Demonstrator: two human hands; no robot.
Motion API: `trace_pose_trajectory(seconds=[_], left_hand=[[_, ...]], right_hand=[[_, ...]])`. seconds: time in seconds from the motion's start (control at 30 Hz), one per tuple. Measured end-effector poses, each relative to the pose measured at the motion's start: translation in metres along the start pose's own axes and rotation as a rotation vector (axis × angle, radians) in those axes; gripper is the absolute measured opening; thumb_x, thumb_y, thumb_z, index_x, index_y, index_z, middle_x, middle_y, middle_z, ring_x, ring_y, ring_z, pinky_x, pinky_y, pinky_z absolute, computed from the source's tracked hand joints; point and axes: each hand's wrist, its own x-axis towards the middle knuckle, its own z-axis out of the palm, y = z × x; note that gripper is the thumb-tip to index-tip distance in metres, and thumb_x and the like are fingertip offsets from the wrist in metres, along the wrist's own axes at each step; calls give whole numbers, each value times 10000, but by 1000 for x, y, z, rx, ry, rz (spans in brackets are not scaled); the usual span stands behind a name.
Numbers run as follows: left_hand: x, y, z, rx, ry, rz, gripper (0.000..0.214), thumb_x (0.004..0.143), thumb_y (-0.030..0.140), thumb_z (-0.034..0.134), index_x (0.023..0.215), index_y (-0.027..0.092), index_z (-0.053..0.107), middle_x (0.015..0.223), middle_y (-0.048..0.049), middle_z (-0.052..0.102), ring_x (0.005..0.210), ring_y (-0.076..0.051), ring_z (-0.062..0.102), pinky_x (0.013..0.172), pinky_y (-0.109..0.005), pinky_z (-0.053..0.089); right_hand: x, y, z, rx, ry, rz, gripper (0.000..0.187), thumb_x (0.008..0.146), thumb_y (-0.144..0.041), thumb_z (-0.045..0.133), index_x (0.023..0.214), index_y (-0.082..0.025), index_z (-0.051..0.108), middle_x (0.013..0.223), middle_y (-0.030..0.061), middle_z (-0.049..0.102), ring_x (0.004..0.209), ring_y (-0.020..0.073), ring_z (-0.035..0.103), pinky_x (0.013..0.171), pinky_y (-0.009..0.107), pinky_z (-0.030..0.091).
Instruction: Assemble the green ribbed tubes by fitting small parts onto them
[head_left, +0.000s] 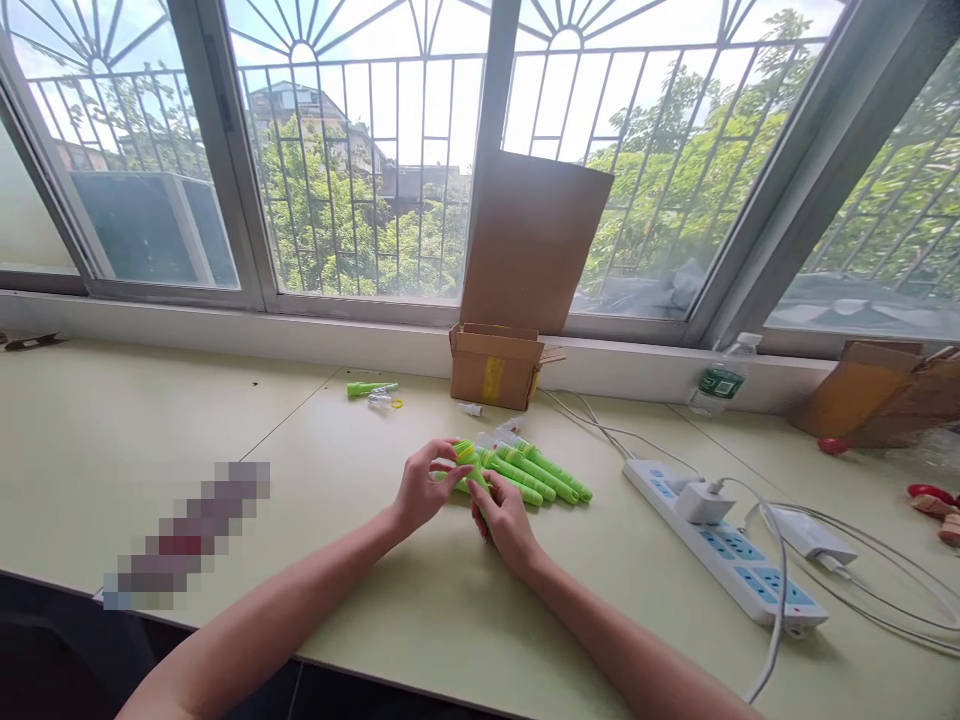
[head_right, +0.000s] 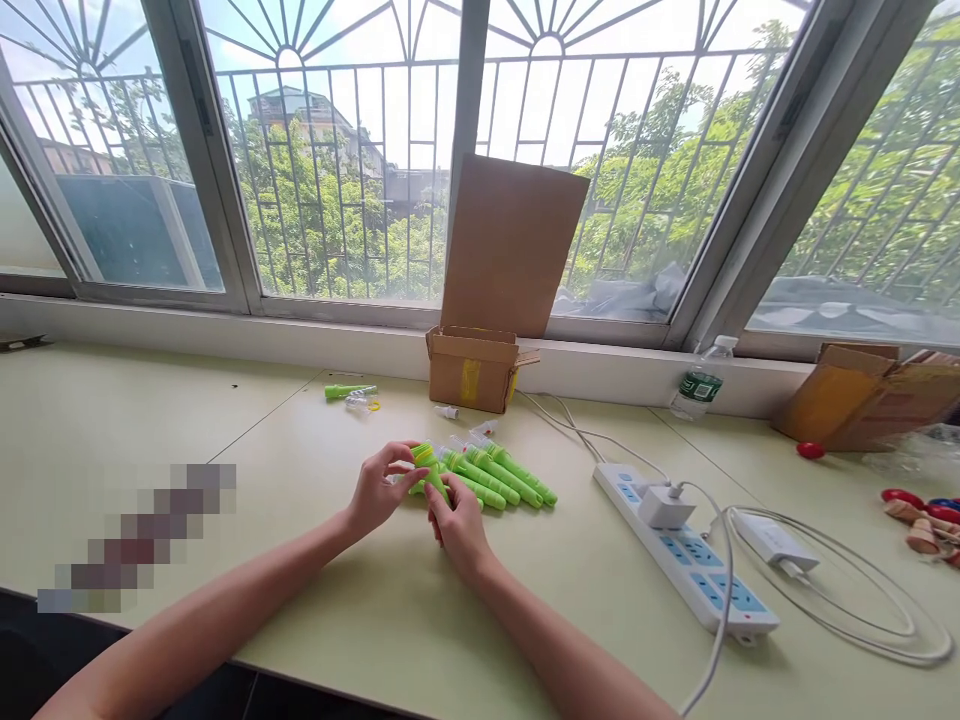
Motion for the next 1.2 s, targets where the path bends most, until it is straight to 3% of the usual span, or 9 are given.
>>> trace_pose_trajectory(seconds=[0.2,0.33,0.53,0.83,0.97,1.13,1.2], left_hand=[[3,1,-4,47,14,61,214,801,348,687,831,167,578,1078,-84,670,729,-138,674,709,-359,628],[3,2,-3,58,-3,52,229,797,365,689,830,163,585,1062,-85,673,709,-139,677,695,-362,631],[4,1,-1,37,-6,7,290,766,415,712,813,152,598,1046,-95,675,702,-147,681,676,-360,638],[0,2,1,-15,-14,30,289,760,396,722,862,164,583,1080,-95,659,809,-169,688,692,-354,636],[0,1,1,-25,-19,4,266,781,385,702,855,164,575,1060,-88,667,804,-164,688,694,-347,633],[0,0,0,-15,-2,-20,246,794,373,690,832,160,573,1073,-91,672,736,-151,690,699,-364,633],[-1,1,0,3,13,-6,245,792,378,691,836,164,579,1071,-88,673,760,-162,694,701,-370,635]], right_hand=[[-2,-2,4,-226,142,-126,423,809,-607,570,864,-190,607,599,4,551,488,150,466,464,269,376],[-2,-2,2,-225,164,-136,446,795,-629,564,820,-186,611,603,11,540,525,150,441,468,260,361],[-1,1,0,-52,72,-34,390,808,-577,589,714,-210,495,493,-58,383,426,103,313,391,243,244],[-3,-8,-2,77,-32,35,367,817,-558,581,773,-203,502,483,-79,389,352,71,290,333,216,186],[-3,-3,-1,49,-4,5,369,818,-556,584,775,-199,500,476,-75,410,353,77,310,332,217,223],[-1,1,2,-18,79,2,467,777,-550,639,1052,-191,525,566,-45,522,400,105,392,356,227,313],[-1,0,2,-48,99,-39,441,760,-552,655,994,-192,557,614,-22,548,436,114,430,375,235,351]])
